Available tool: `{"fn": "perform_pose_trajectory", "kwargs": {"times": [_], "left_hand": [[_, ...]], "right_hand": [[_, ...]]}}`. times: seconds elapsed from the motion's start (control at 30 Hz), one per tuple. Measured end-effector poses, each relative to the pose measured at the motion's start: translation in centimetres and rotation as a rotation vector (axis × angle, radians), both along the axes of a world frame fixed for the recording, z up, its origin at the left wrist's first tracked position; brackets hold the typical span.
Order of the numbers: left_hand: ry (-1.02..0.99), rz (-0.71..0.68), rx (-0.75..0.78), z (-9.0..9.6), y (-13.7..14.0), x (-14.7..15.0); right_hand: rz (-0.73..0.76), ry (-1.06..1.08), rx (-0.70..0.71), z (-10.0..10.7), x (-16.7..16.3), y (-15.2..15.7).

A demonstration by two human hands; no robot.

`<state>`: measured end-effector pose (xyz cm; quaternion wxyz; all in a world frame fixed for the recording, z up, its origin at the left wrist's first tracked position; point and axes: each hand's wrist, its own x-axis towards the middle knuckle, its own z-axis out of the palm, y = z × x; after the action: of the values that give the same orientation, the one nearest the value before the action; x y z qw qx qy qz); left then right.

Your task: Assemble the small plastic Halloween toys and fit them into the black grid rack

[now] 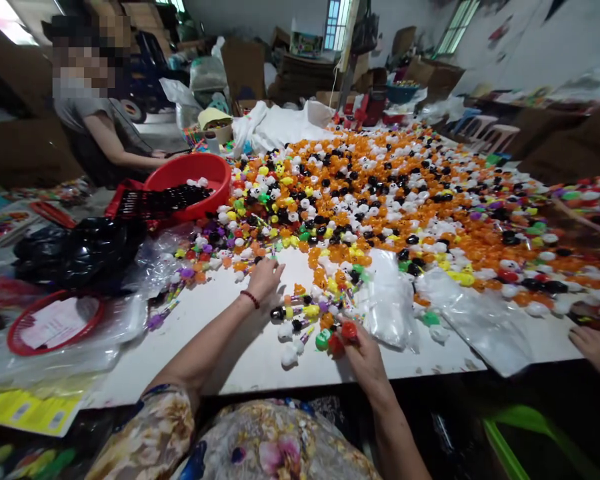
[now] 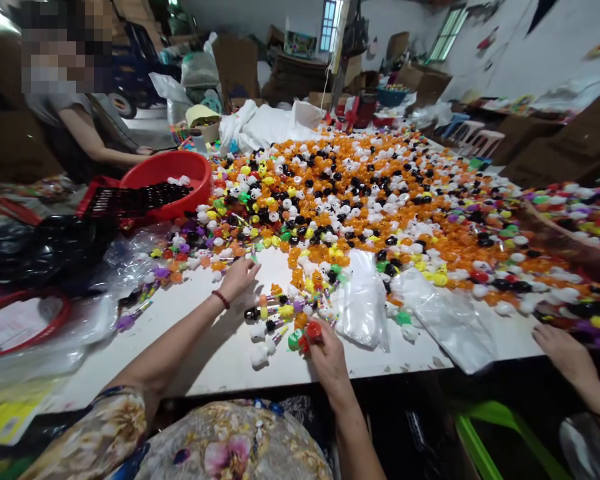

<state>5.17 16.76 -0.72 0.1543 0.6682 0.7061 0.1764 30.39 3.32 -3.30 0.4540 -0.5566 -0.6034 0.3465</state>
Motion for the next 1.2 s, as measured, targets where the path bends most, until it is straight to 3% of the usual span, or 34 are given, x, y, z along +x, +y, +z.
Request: {"fn": "perform_pose_trajectory", "kwargs": {"times": [0.2,0.37,0.47,0.6,0.7,0.77,0.83,0.97,1.03,1.13,1.2], "left_hand": [[0.187,-0.014,-0.061,1.0,4.7,1.1],[0.191,-0.104,-0.07,1.0,3.2,2.6],[-0.058,-0.23,-0.148,1.4,0.4,3.5],[-0.681,-0.613,-0.355,3.1,-2.9,4.9],[-0.782,-0.721,-0.415,4.7,-3.3,5.4],[-0.673,-0.669,-0.359,5.2,-2.4,5.2],[-0.509,-0.537,-0.193,4.9,-1.0,4.6],[-0.317,-0.22,0.199,1.1,1.2,2.9],[-0.367,-0.111,0.326,-1.5,1.6,2.3],[-0.44,-0.055,0.428,-4.7,1.7,1.8],[-0.475,-0.043,0.427,-6.0,2.0,1.5]], "right_hand": [[0.105,-0.043,0.072,0.5,-0.8,-0.8],[0.14,-0.209,0.252,-0.2,-0.6,-0.5],[0.114,-0.395,0.378,-0.4,-1.2,0.6],[0.048,-0.596,0.43,-0.6,-2.9,2.4],[0.039,-0.548,0.402,-1.1,-3.3,3.0],[0.036,-0.455,0.351,-1.3,-2.9,3.0],[0.029,-0.355,0.257,-1.1,-2.0,3.0],[-0.019,-0.132,0.019,1.2,-0.1,5.1],[-0.037,-0.025,-0.094,2.8,0.4,7.9],[0.006,0.101,-0.234,4.9,0.9,14.7],[0.011,0.127,-0.196,5.9,1.3,20.4]]}}
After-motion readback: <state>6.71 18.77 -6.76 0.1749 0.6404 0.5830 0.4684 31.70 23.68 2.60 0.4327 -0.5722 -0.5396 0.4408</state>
